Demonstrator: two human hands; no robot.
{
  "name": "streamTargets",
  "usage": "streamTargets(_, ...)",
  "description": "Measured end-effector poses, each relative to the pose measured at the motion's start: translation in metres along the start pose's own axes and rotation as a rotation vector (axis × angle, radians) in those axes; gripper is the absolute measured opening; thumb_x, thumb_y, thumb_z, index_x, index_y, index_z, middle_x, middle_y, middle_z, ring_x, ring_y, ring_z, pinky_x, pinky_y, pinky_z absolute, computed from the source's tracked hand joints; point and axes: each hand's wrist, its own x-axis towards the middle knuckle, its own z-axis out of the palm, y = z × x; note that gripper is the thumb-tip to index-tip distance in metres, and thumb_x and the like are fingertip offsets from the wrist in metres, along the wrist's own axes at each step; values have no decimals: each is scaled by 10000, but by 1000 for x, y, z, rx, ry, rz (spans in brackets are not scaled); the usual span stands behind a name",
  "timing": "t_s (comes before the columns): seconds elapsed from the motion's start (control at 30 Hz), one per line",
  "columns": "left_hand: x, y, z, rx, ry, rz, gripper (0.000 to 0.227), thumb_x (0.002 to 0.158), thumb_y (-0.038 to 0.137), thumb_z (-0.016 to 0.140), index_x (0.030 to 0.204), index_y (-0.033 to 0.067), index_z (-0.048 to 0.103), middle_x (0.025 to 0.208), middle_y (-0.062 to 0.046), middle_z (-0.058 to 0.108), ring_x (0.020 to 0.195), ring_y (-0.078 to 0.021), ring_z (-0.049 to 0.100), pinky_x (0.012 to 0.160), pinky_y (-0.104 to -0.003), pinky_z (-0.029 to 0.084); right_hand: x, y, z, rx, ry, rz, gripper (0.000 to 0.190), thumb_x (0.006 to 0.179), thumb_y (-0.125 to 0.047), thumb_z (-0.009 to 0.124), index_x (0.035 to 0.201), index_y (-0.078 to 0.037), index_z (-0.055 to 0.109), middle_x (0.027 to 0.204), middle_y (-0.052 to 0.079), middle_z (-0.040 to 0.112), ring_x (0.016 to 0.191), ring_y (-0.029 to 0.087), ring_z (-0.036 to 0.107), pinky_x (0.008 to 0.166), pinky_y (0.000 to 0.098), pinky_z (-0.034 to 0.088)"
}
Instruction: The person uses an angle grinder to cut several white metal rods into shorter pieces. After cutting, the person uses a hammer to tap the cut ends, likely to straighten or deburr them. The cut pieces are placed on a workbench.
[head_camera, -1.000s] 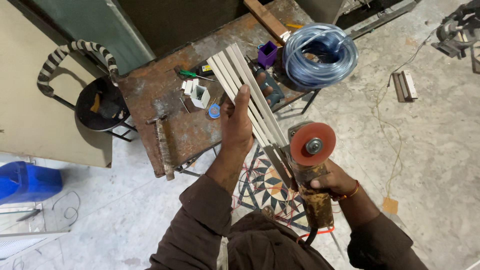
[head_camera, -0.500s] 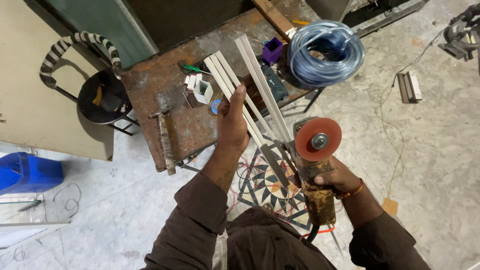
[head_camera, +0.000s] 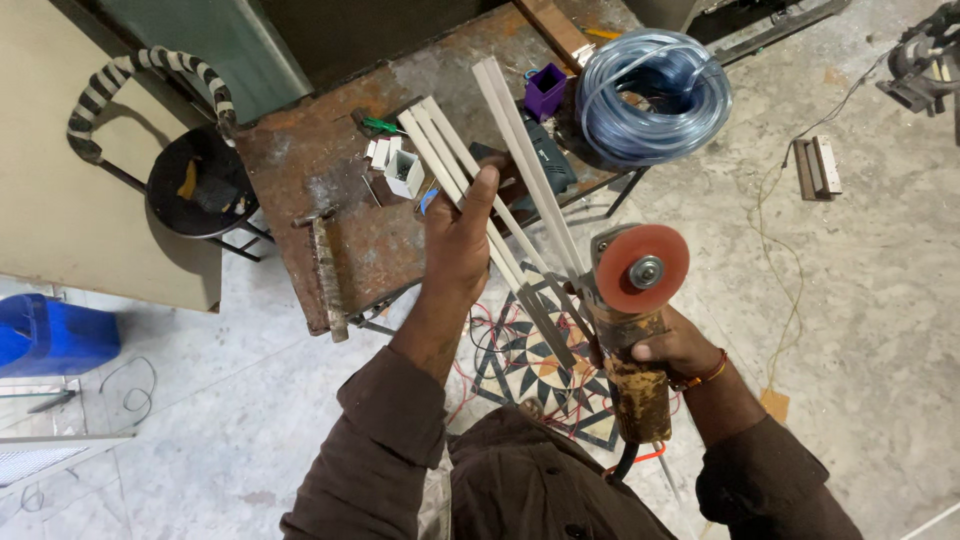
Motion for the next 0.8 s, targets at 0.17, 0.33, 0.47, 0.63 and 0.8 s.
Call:
streamTargets(0.17,-22,4,-47,-60,-73,-142,318,1070,254,628,1148,-42,713,994,-102,734,899,-174,702,801,-329,590,1,-22,6,72,12,-100,1012,580,-258,872,1454,41,459,1362,206,604,915,305,729,774,446,622)
streamTargets(0.33,-62,-27,-107,-193,98,-327,292,1010,191,665,1186,-40,631,1090,-153,721,991,-251,711,883,-424,592,-1,-42,-1,147,52,-237,1071,610,-272,876,1523,56,424,1498,274,525,902,333,723,720,450,623)
streamTargets(0.47,-94,-62,-135,-410,84,-510,272,968,199,665,1146,-4,636,1135,-182,702,1061,-318,705,980,-500,599,-3,-55,-9,188,62,-316,1072,625,-282,888,1522,76,423,1497,305,522,898,349,726,729,471,628)
streamTargets(0.63,-106,-73,-133,-374,139,-630,238,957,191,655,1121,19,663,1176,-187,715,1109,-323,706,997,-465,556,-15,-58,-16,178,74,-332,1066,660,-302,888,1535,95,429,1517,306,520,877,346,727,727,444,624)
streamTargets(0.8,-40,-12,-103,185,-169,-424,329,1051,270,577,1155,-3,728,1099,-148,755,965,-224,667,853,-361,546,-15,-38,-20,135,63,-228,1021,637,-303,880,1482,74,448,1392,251,583,942,320,715,741,460,626)
